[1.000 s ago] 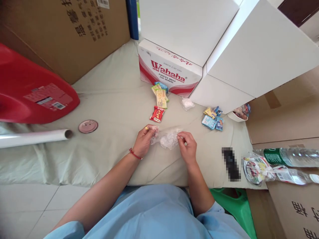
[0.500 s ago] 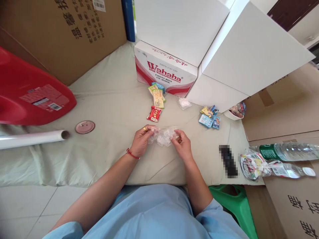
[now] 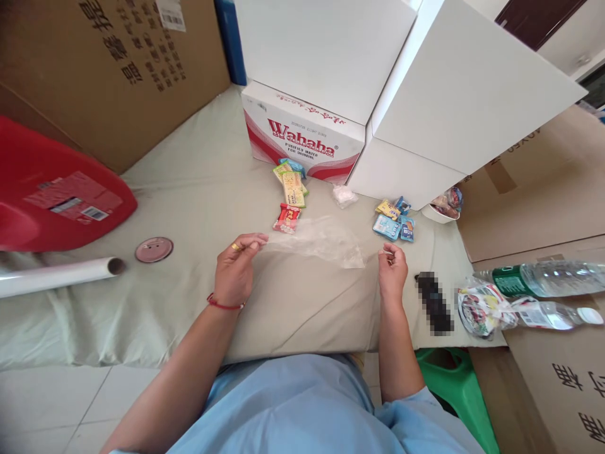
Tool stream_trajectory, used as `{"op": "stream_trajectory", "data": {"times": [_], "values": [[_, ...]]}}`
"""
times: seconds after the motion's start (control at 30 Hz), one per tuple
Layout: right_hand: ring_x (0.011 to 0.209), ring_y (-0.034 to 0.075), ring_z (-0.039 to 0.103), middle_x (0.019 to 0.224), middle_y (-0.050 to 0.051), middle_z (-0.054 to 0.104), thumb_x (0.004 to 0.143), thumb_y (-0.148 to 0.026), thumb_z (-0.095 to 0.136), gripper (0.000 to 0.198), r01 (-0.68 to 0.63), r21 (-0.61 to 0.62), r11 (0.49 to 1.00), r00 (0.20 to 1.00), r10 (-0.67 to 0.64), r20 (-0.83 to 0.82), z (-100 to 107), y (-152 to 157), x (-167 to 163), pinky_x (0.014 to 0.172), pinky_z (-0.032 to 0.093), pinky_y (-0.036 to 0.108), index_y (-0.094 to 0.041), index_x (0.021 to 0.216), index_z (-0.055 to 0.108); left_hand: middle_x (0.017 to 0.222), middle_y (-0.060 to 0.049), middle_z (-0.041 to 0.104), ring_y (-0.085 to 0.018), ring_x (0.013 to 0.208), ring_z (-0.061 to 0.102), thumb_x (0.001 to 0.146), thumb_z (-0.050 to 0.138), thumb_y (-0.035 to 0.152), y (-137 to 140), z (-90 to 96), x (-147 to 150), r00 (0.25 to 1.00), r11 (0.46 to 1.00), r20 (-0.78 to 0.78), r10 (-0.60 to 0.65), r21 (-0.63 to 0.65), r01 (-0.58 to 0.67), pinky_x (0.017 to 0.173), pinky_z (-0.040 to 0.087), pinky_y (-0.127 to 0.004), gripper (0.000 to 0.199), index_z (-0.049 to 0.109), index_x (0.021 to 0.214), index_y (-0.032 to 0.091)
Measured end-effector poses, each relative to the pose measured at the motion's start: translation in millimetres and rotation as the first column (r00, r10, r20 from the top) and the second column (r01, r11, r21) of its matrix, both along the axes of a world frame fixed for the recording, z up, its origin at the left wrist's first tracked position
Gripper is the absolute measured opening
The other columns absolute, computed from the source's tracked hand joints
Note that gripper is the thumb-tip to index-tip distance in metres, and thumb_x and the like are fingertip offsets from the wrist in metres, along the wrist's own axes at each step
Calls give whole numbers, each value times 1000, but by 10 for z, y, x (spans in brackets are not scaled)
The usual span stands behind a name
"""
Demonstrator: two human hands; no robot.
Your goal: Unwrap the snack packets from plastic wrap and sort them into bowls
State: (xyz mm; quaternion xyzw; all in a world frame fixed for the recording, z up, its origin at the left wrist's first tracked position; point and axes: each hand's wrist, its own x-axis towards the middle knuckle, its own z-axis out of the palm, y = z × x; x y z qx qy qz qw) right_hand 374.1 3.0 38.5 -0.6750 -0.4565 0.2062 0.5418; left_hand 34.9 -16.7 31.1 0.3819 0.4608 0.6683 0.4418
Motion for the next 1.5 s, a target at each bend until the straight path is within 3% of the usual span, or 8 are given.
{"op": "stream_trajectory", "data": {"times": [0.1, 0.3, 0.5, 0.63, 0.83, 1.07, 1.23, 1.5], "values": [[77, 13, 57, 129, 11, 64, 88, -37, 71, 45, -265, 80, 961, 947, 244, 211, 133, -194, -260, 72, 53, 31, -24, 130, 64, 105, -6, 76, -26, 112, 66, 93, 66, 41, -230, 101, 5, 918, 980, -374, -134, 91, 180, 107, 46, -44, 18, 76, 88, 27], [83, 14, 63, 163, 12, 43, 97, -19, 58, 33, -758, -238, 608, 443, 747, 496, 194, -244, -795, 79, 58, 35, -29, 125, 70, 121, -9, 78, -27, 106, 73, 95, 62, 46, -571, 164, 59, 445, 756, -737, -508, -134, 641, 103, 49, -46, 33, 76, 119, 29], [102, 21, 68, 112, 9, 75, 98, -12, 48, 28, -800, -233, 553, 364, 757, 543, -12, -271, -767, 86, 58, 36, -24, 100, 73, 151, -9, 62, -26, 144, 56, 108, 26, 47, -474, 67, 43, 500, 854, -702, -507, -333, 400, 115, 49, -44, 56, 64, 143, 24], [97, 21, 69, 109, 9, 75, 101, -16, 48, 27, -787, -248, 565, 388, 766, 513, 44, -580, -600, 83, 59, 36, -25, 101, 74, 156, -10, 57, -32, 131, 65, 104, 39, 41, -304, -12, -21, 347, 897, -827, -442, -412, 160, 101, 56, -45, 51, 59, 148, 24], [90, 18, 73, 104, 5, 76, 103, -29, 59, 21, -812, -551, 192, 158, 981, 110, 639, -988, -90, 79, 59, 29, -26, 115, 75, 166, -7, 45, -36, 126, 62, 92, 63, 53, -292, -13, -176, 75, 868, -870, -487, -472, 155, 95, 57, -45, 65, 55, 152, 28], [98, 24, 68, 109, 8, 75, 103, -29, 57, 23, -651, -263, 712, 524, 672, 523, 803, -504, -465, 86, 58, 41, -27, 114, 76, 174, -11, 28, -39, 127, 55, 77, 78, 60, -340, 44, -293, -109, 811, -844, -526, -536, 234, 100, 51, -48, 101, 39, 162, 23], [115, 27, 70, 160, 7, 51, 87, -23, 74, 49, -657, -490, 573, 313, 798, 514, 375, -381, -447, 86, 62, 40, -32, 135, 70, 176, -12, 21, -44, 135, 48, 73, 79, 61, -369, 59, -505, -168, 804, -819, -549, -573, 160, 100, 46, -52, 107, 36, 164, 26], [105, 21, 73, 142, 10, 66, 102, -32, 58, 39, -797, -486, 359, 252, 928, 274, 476, -489, -333, 87, 62, 37, -30, 140, 65, 177, -14, 15, -45, 139, 44, 73, 80, 57, -296, 16, -714, -117, 812, -833, -541, -554, 186, 103, 44, -53, 106, 36, 164, 26]]}}
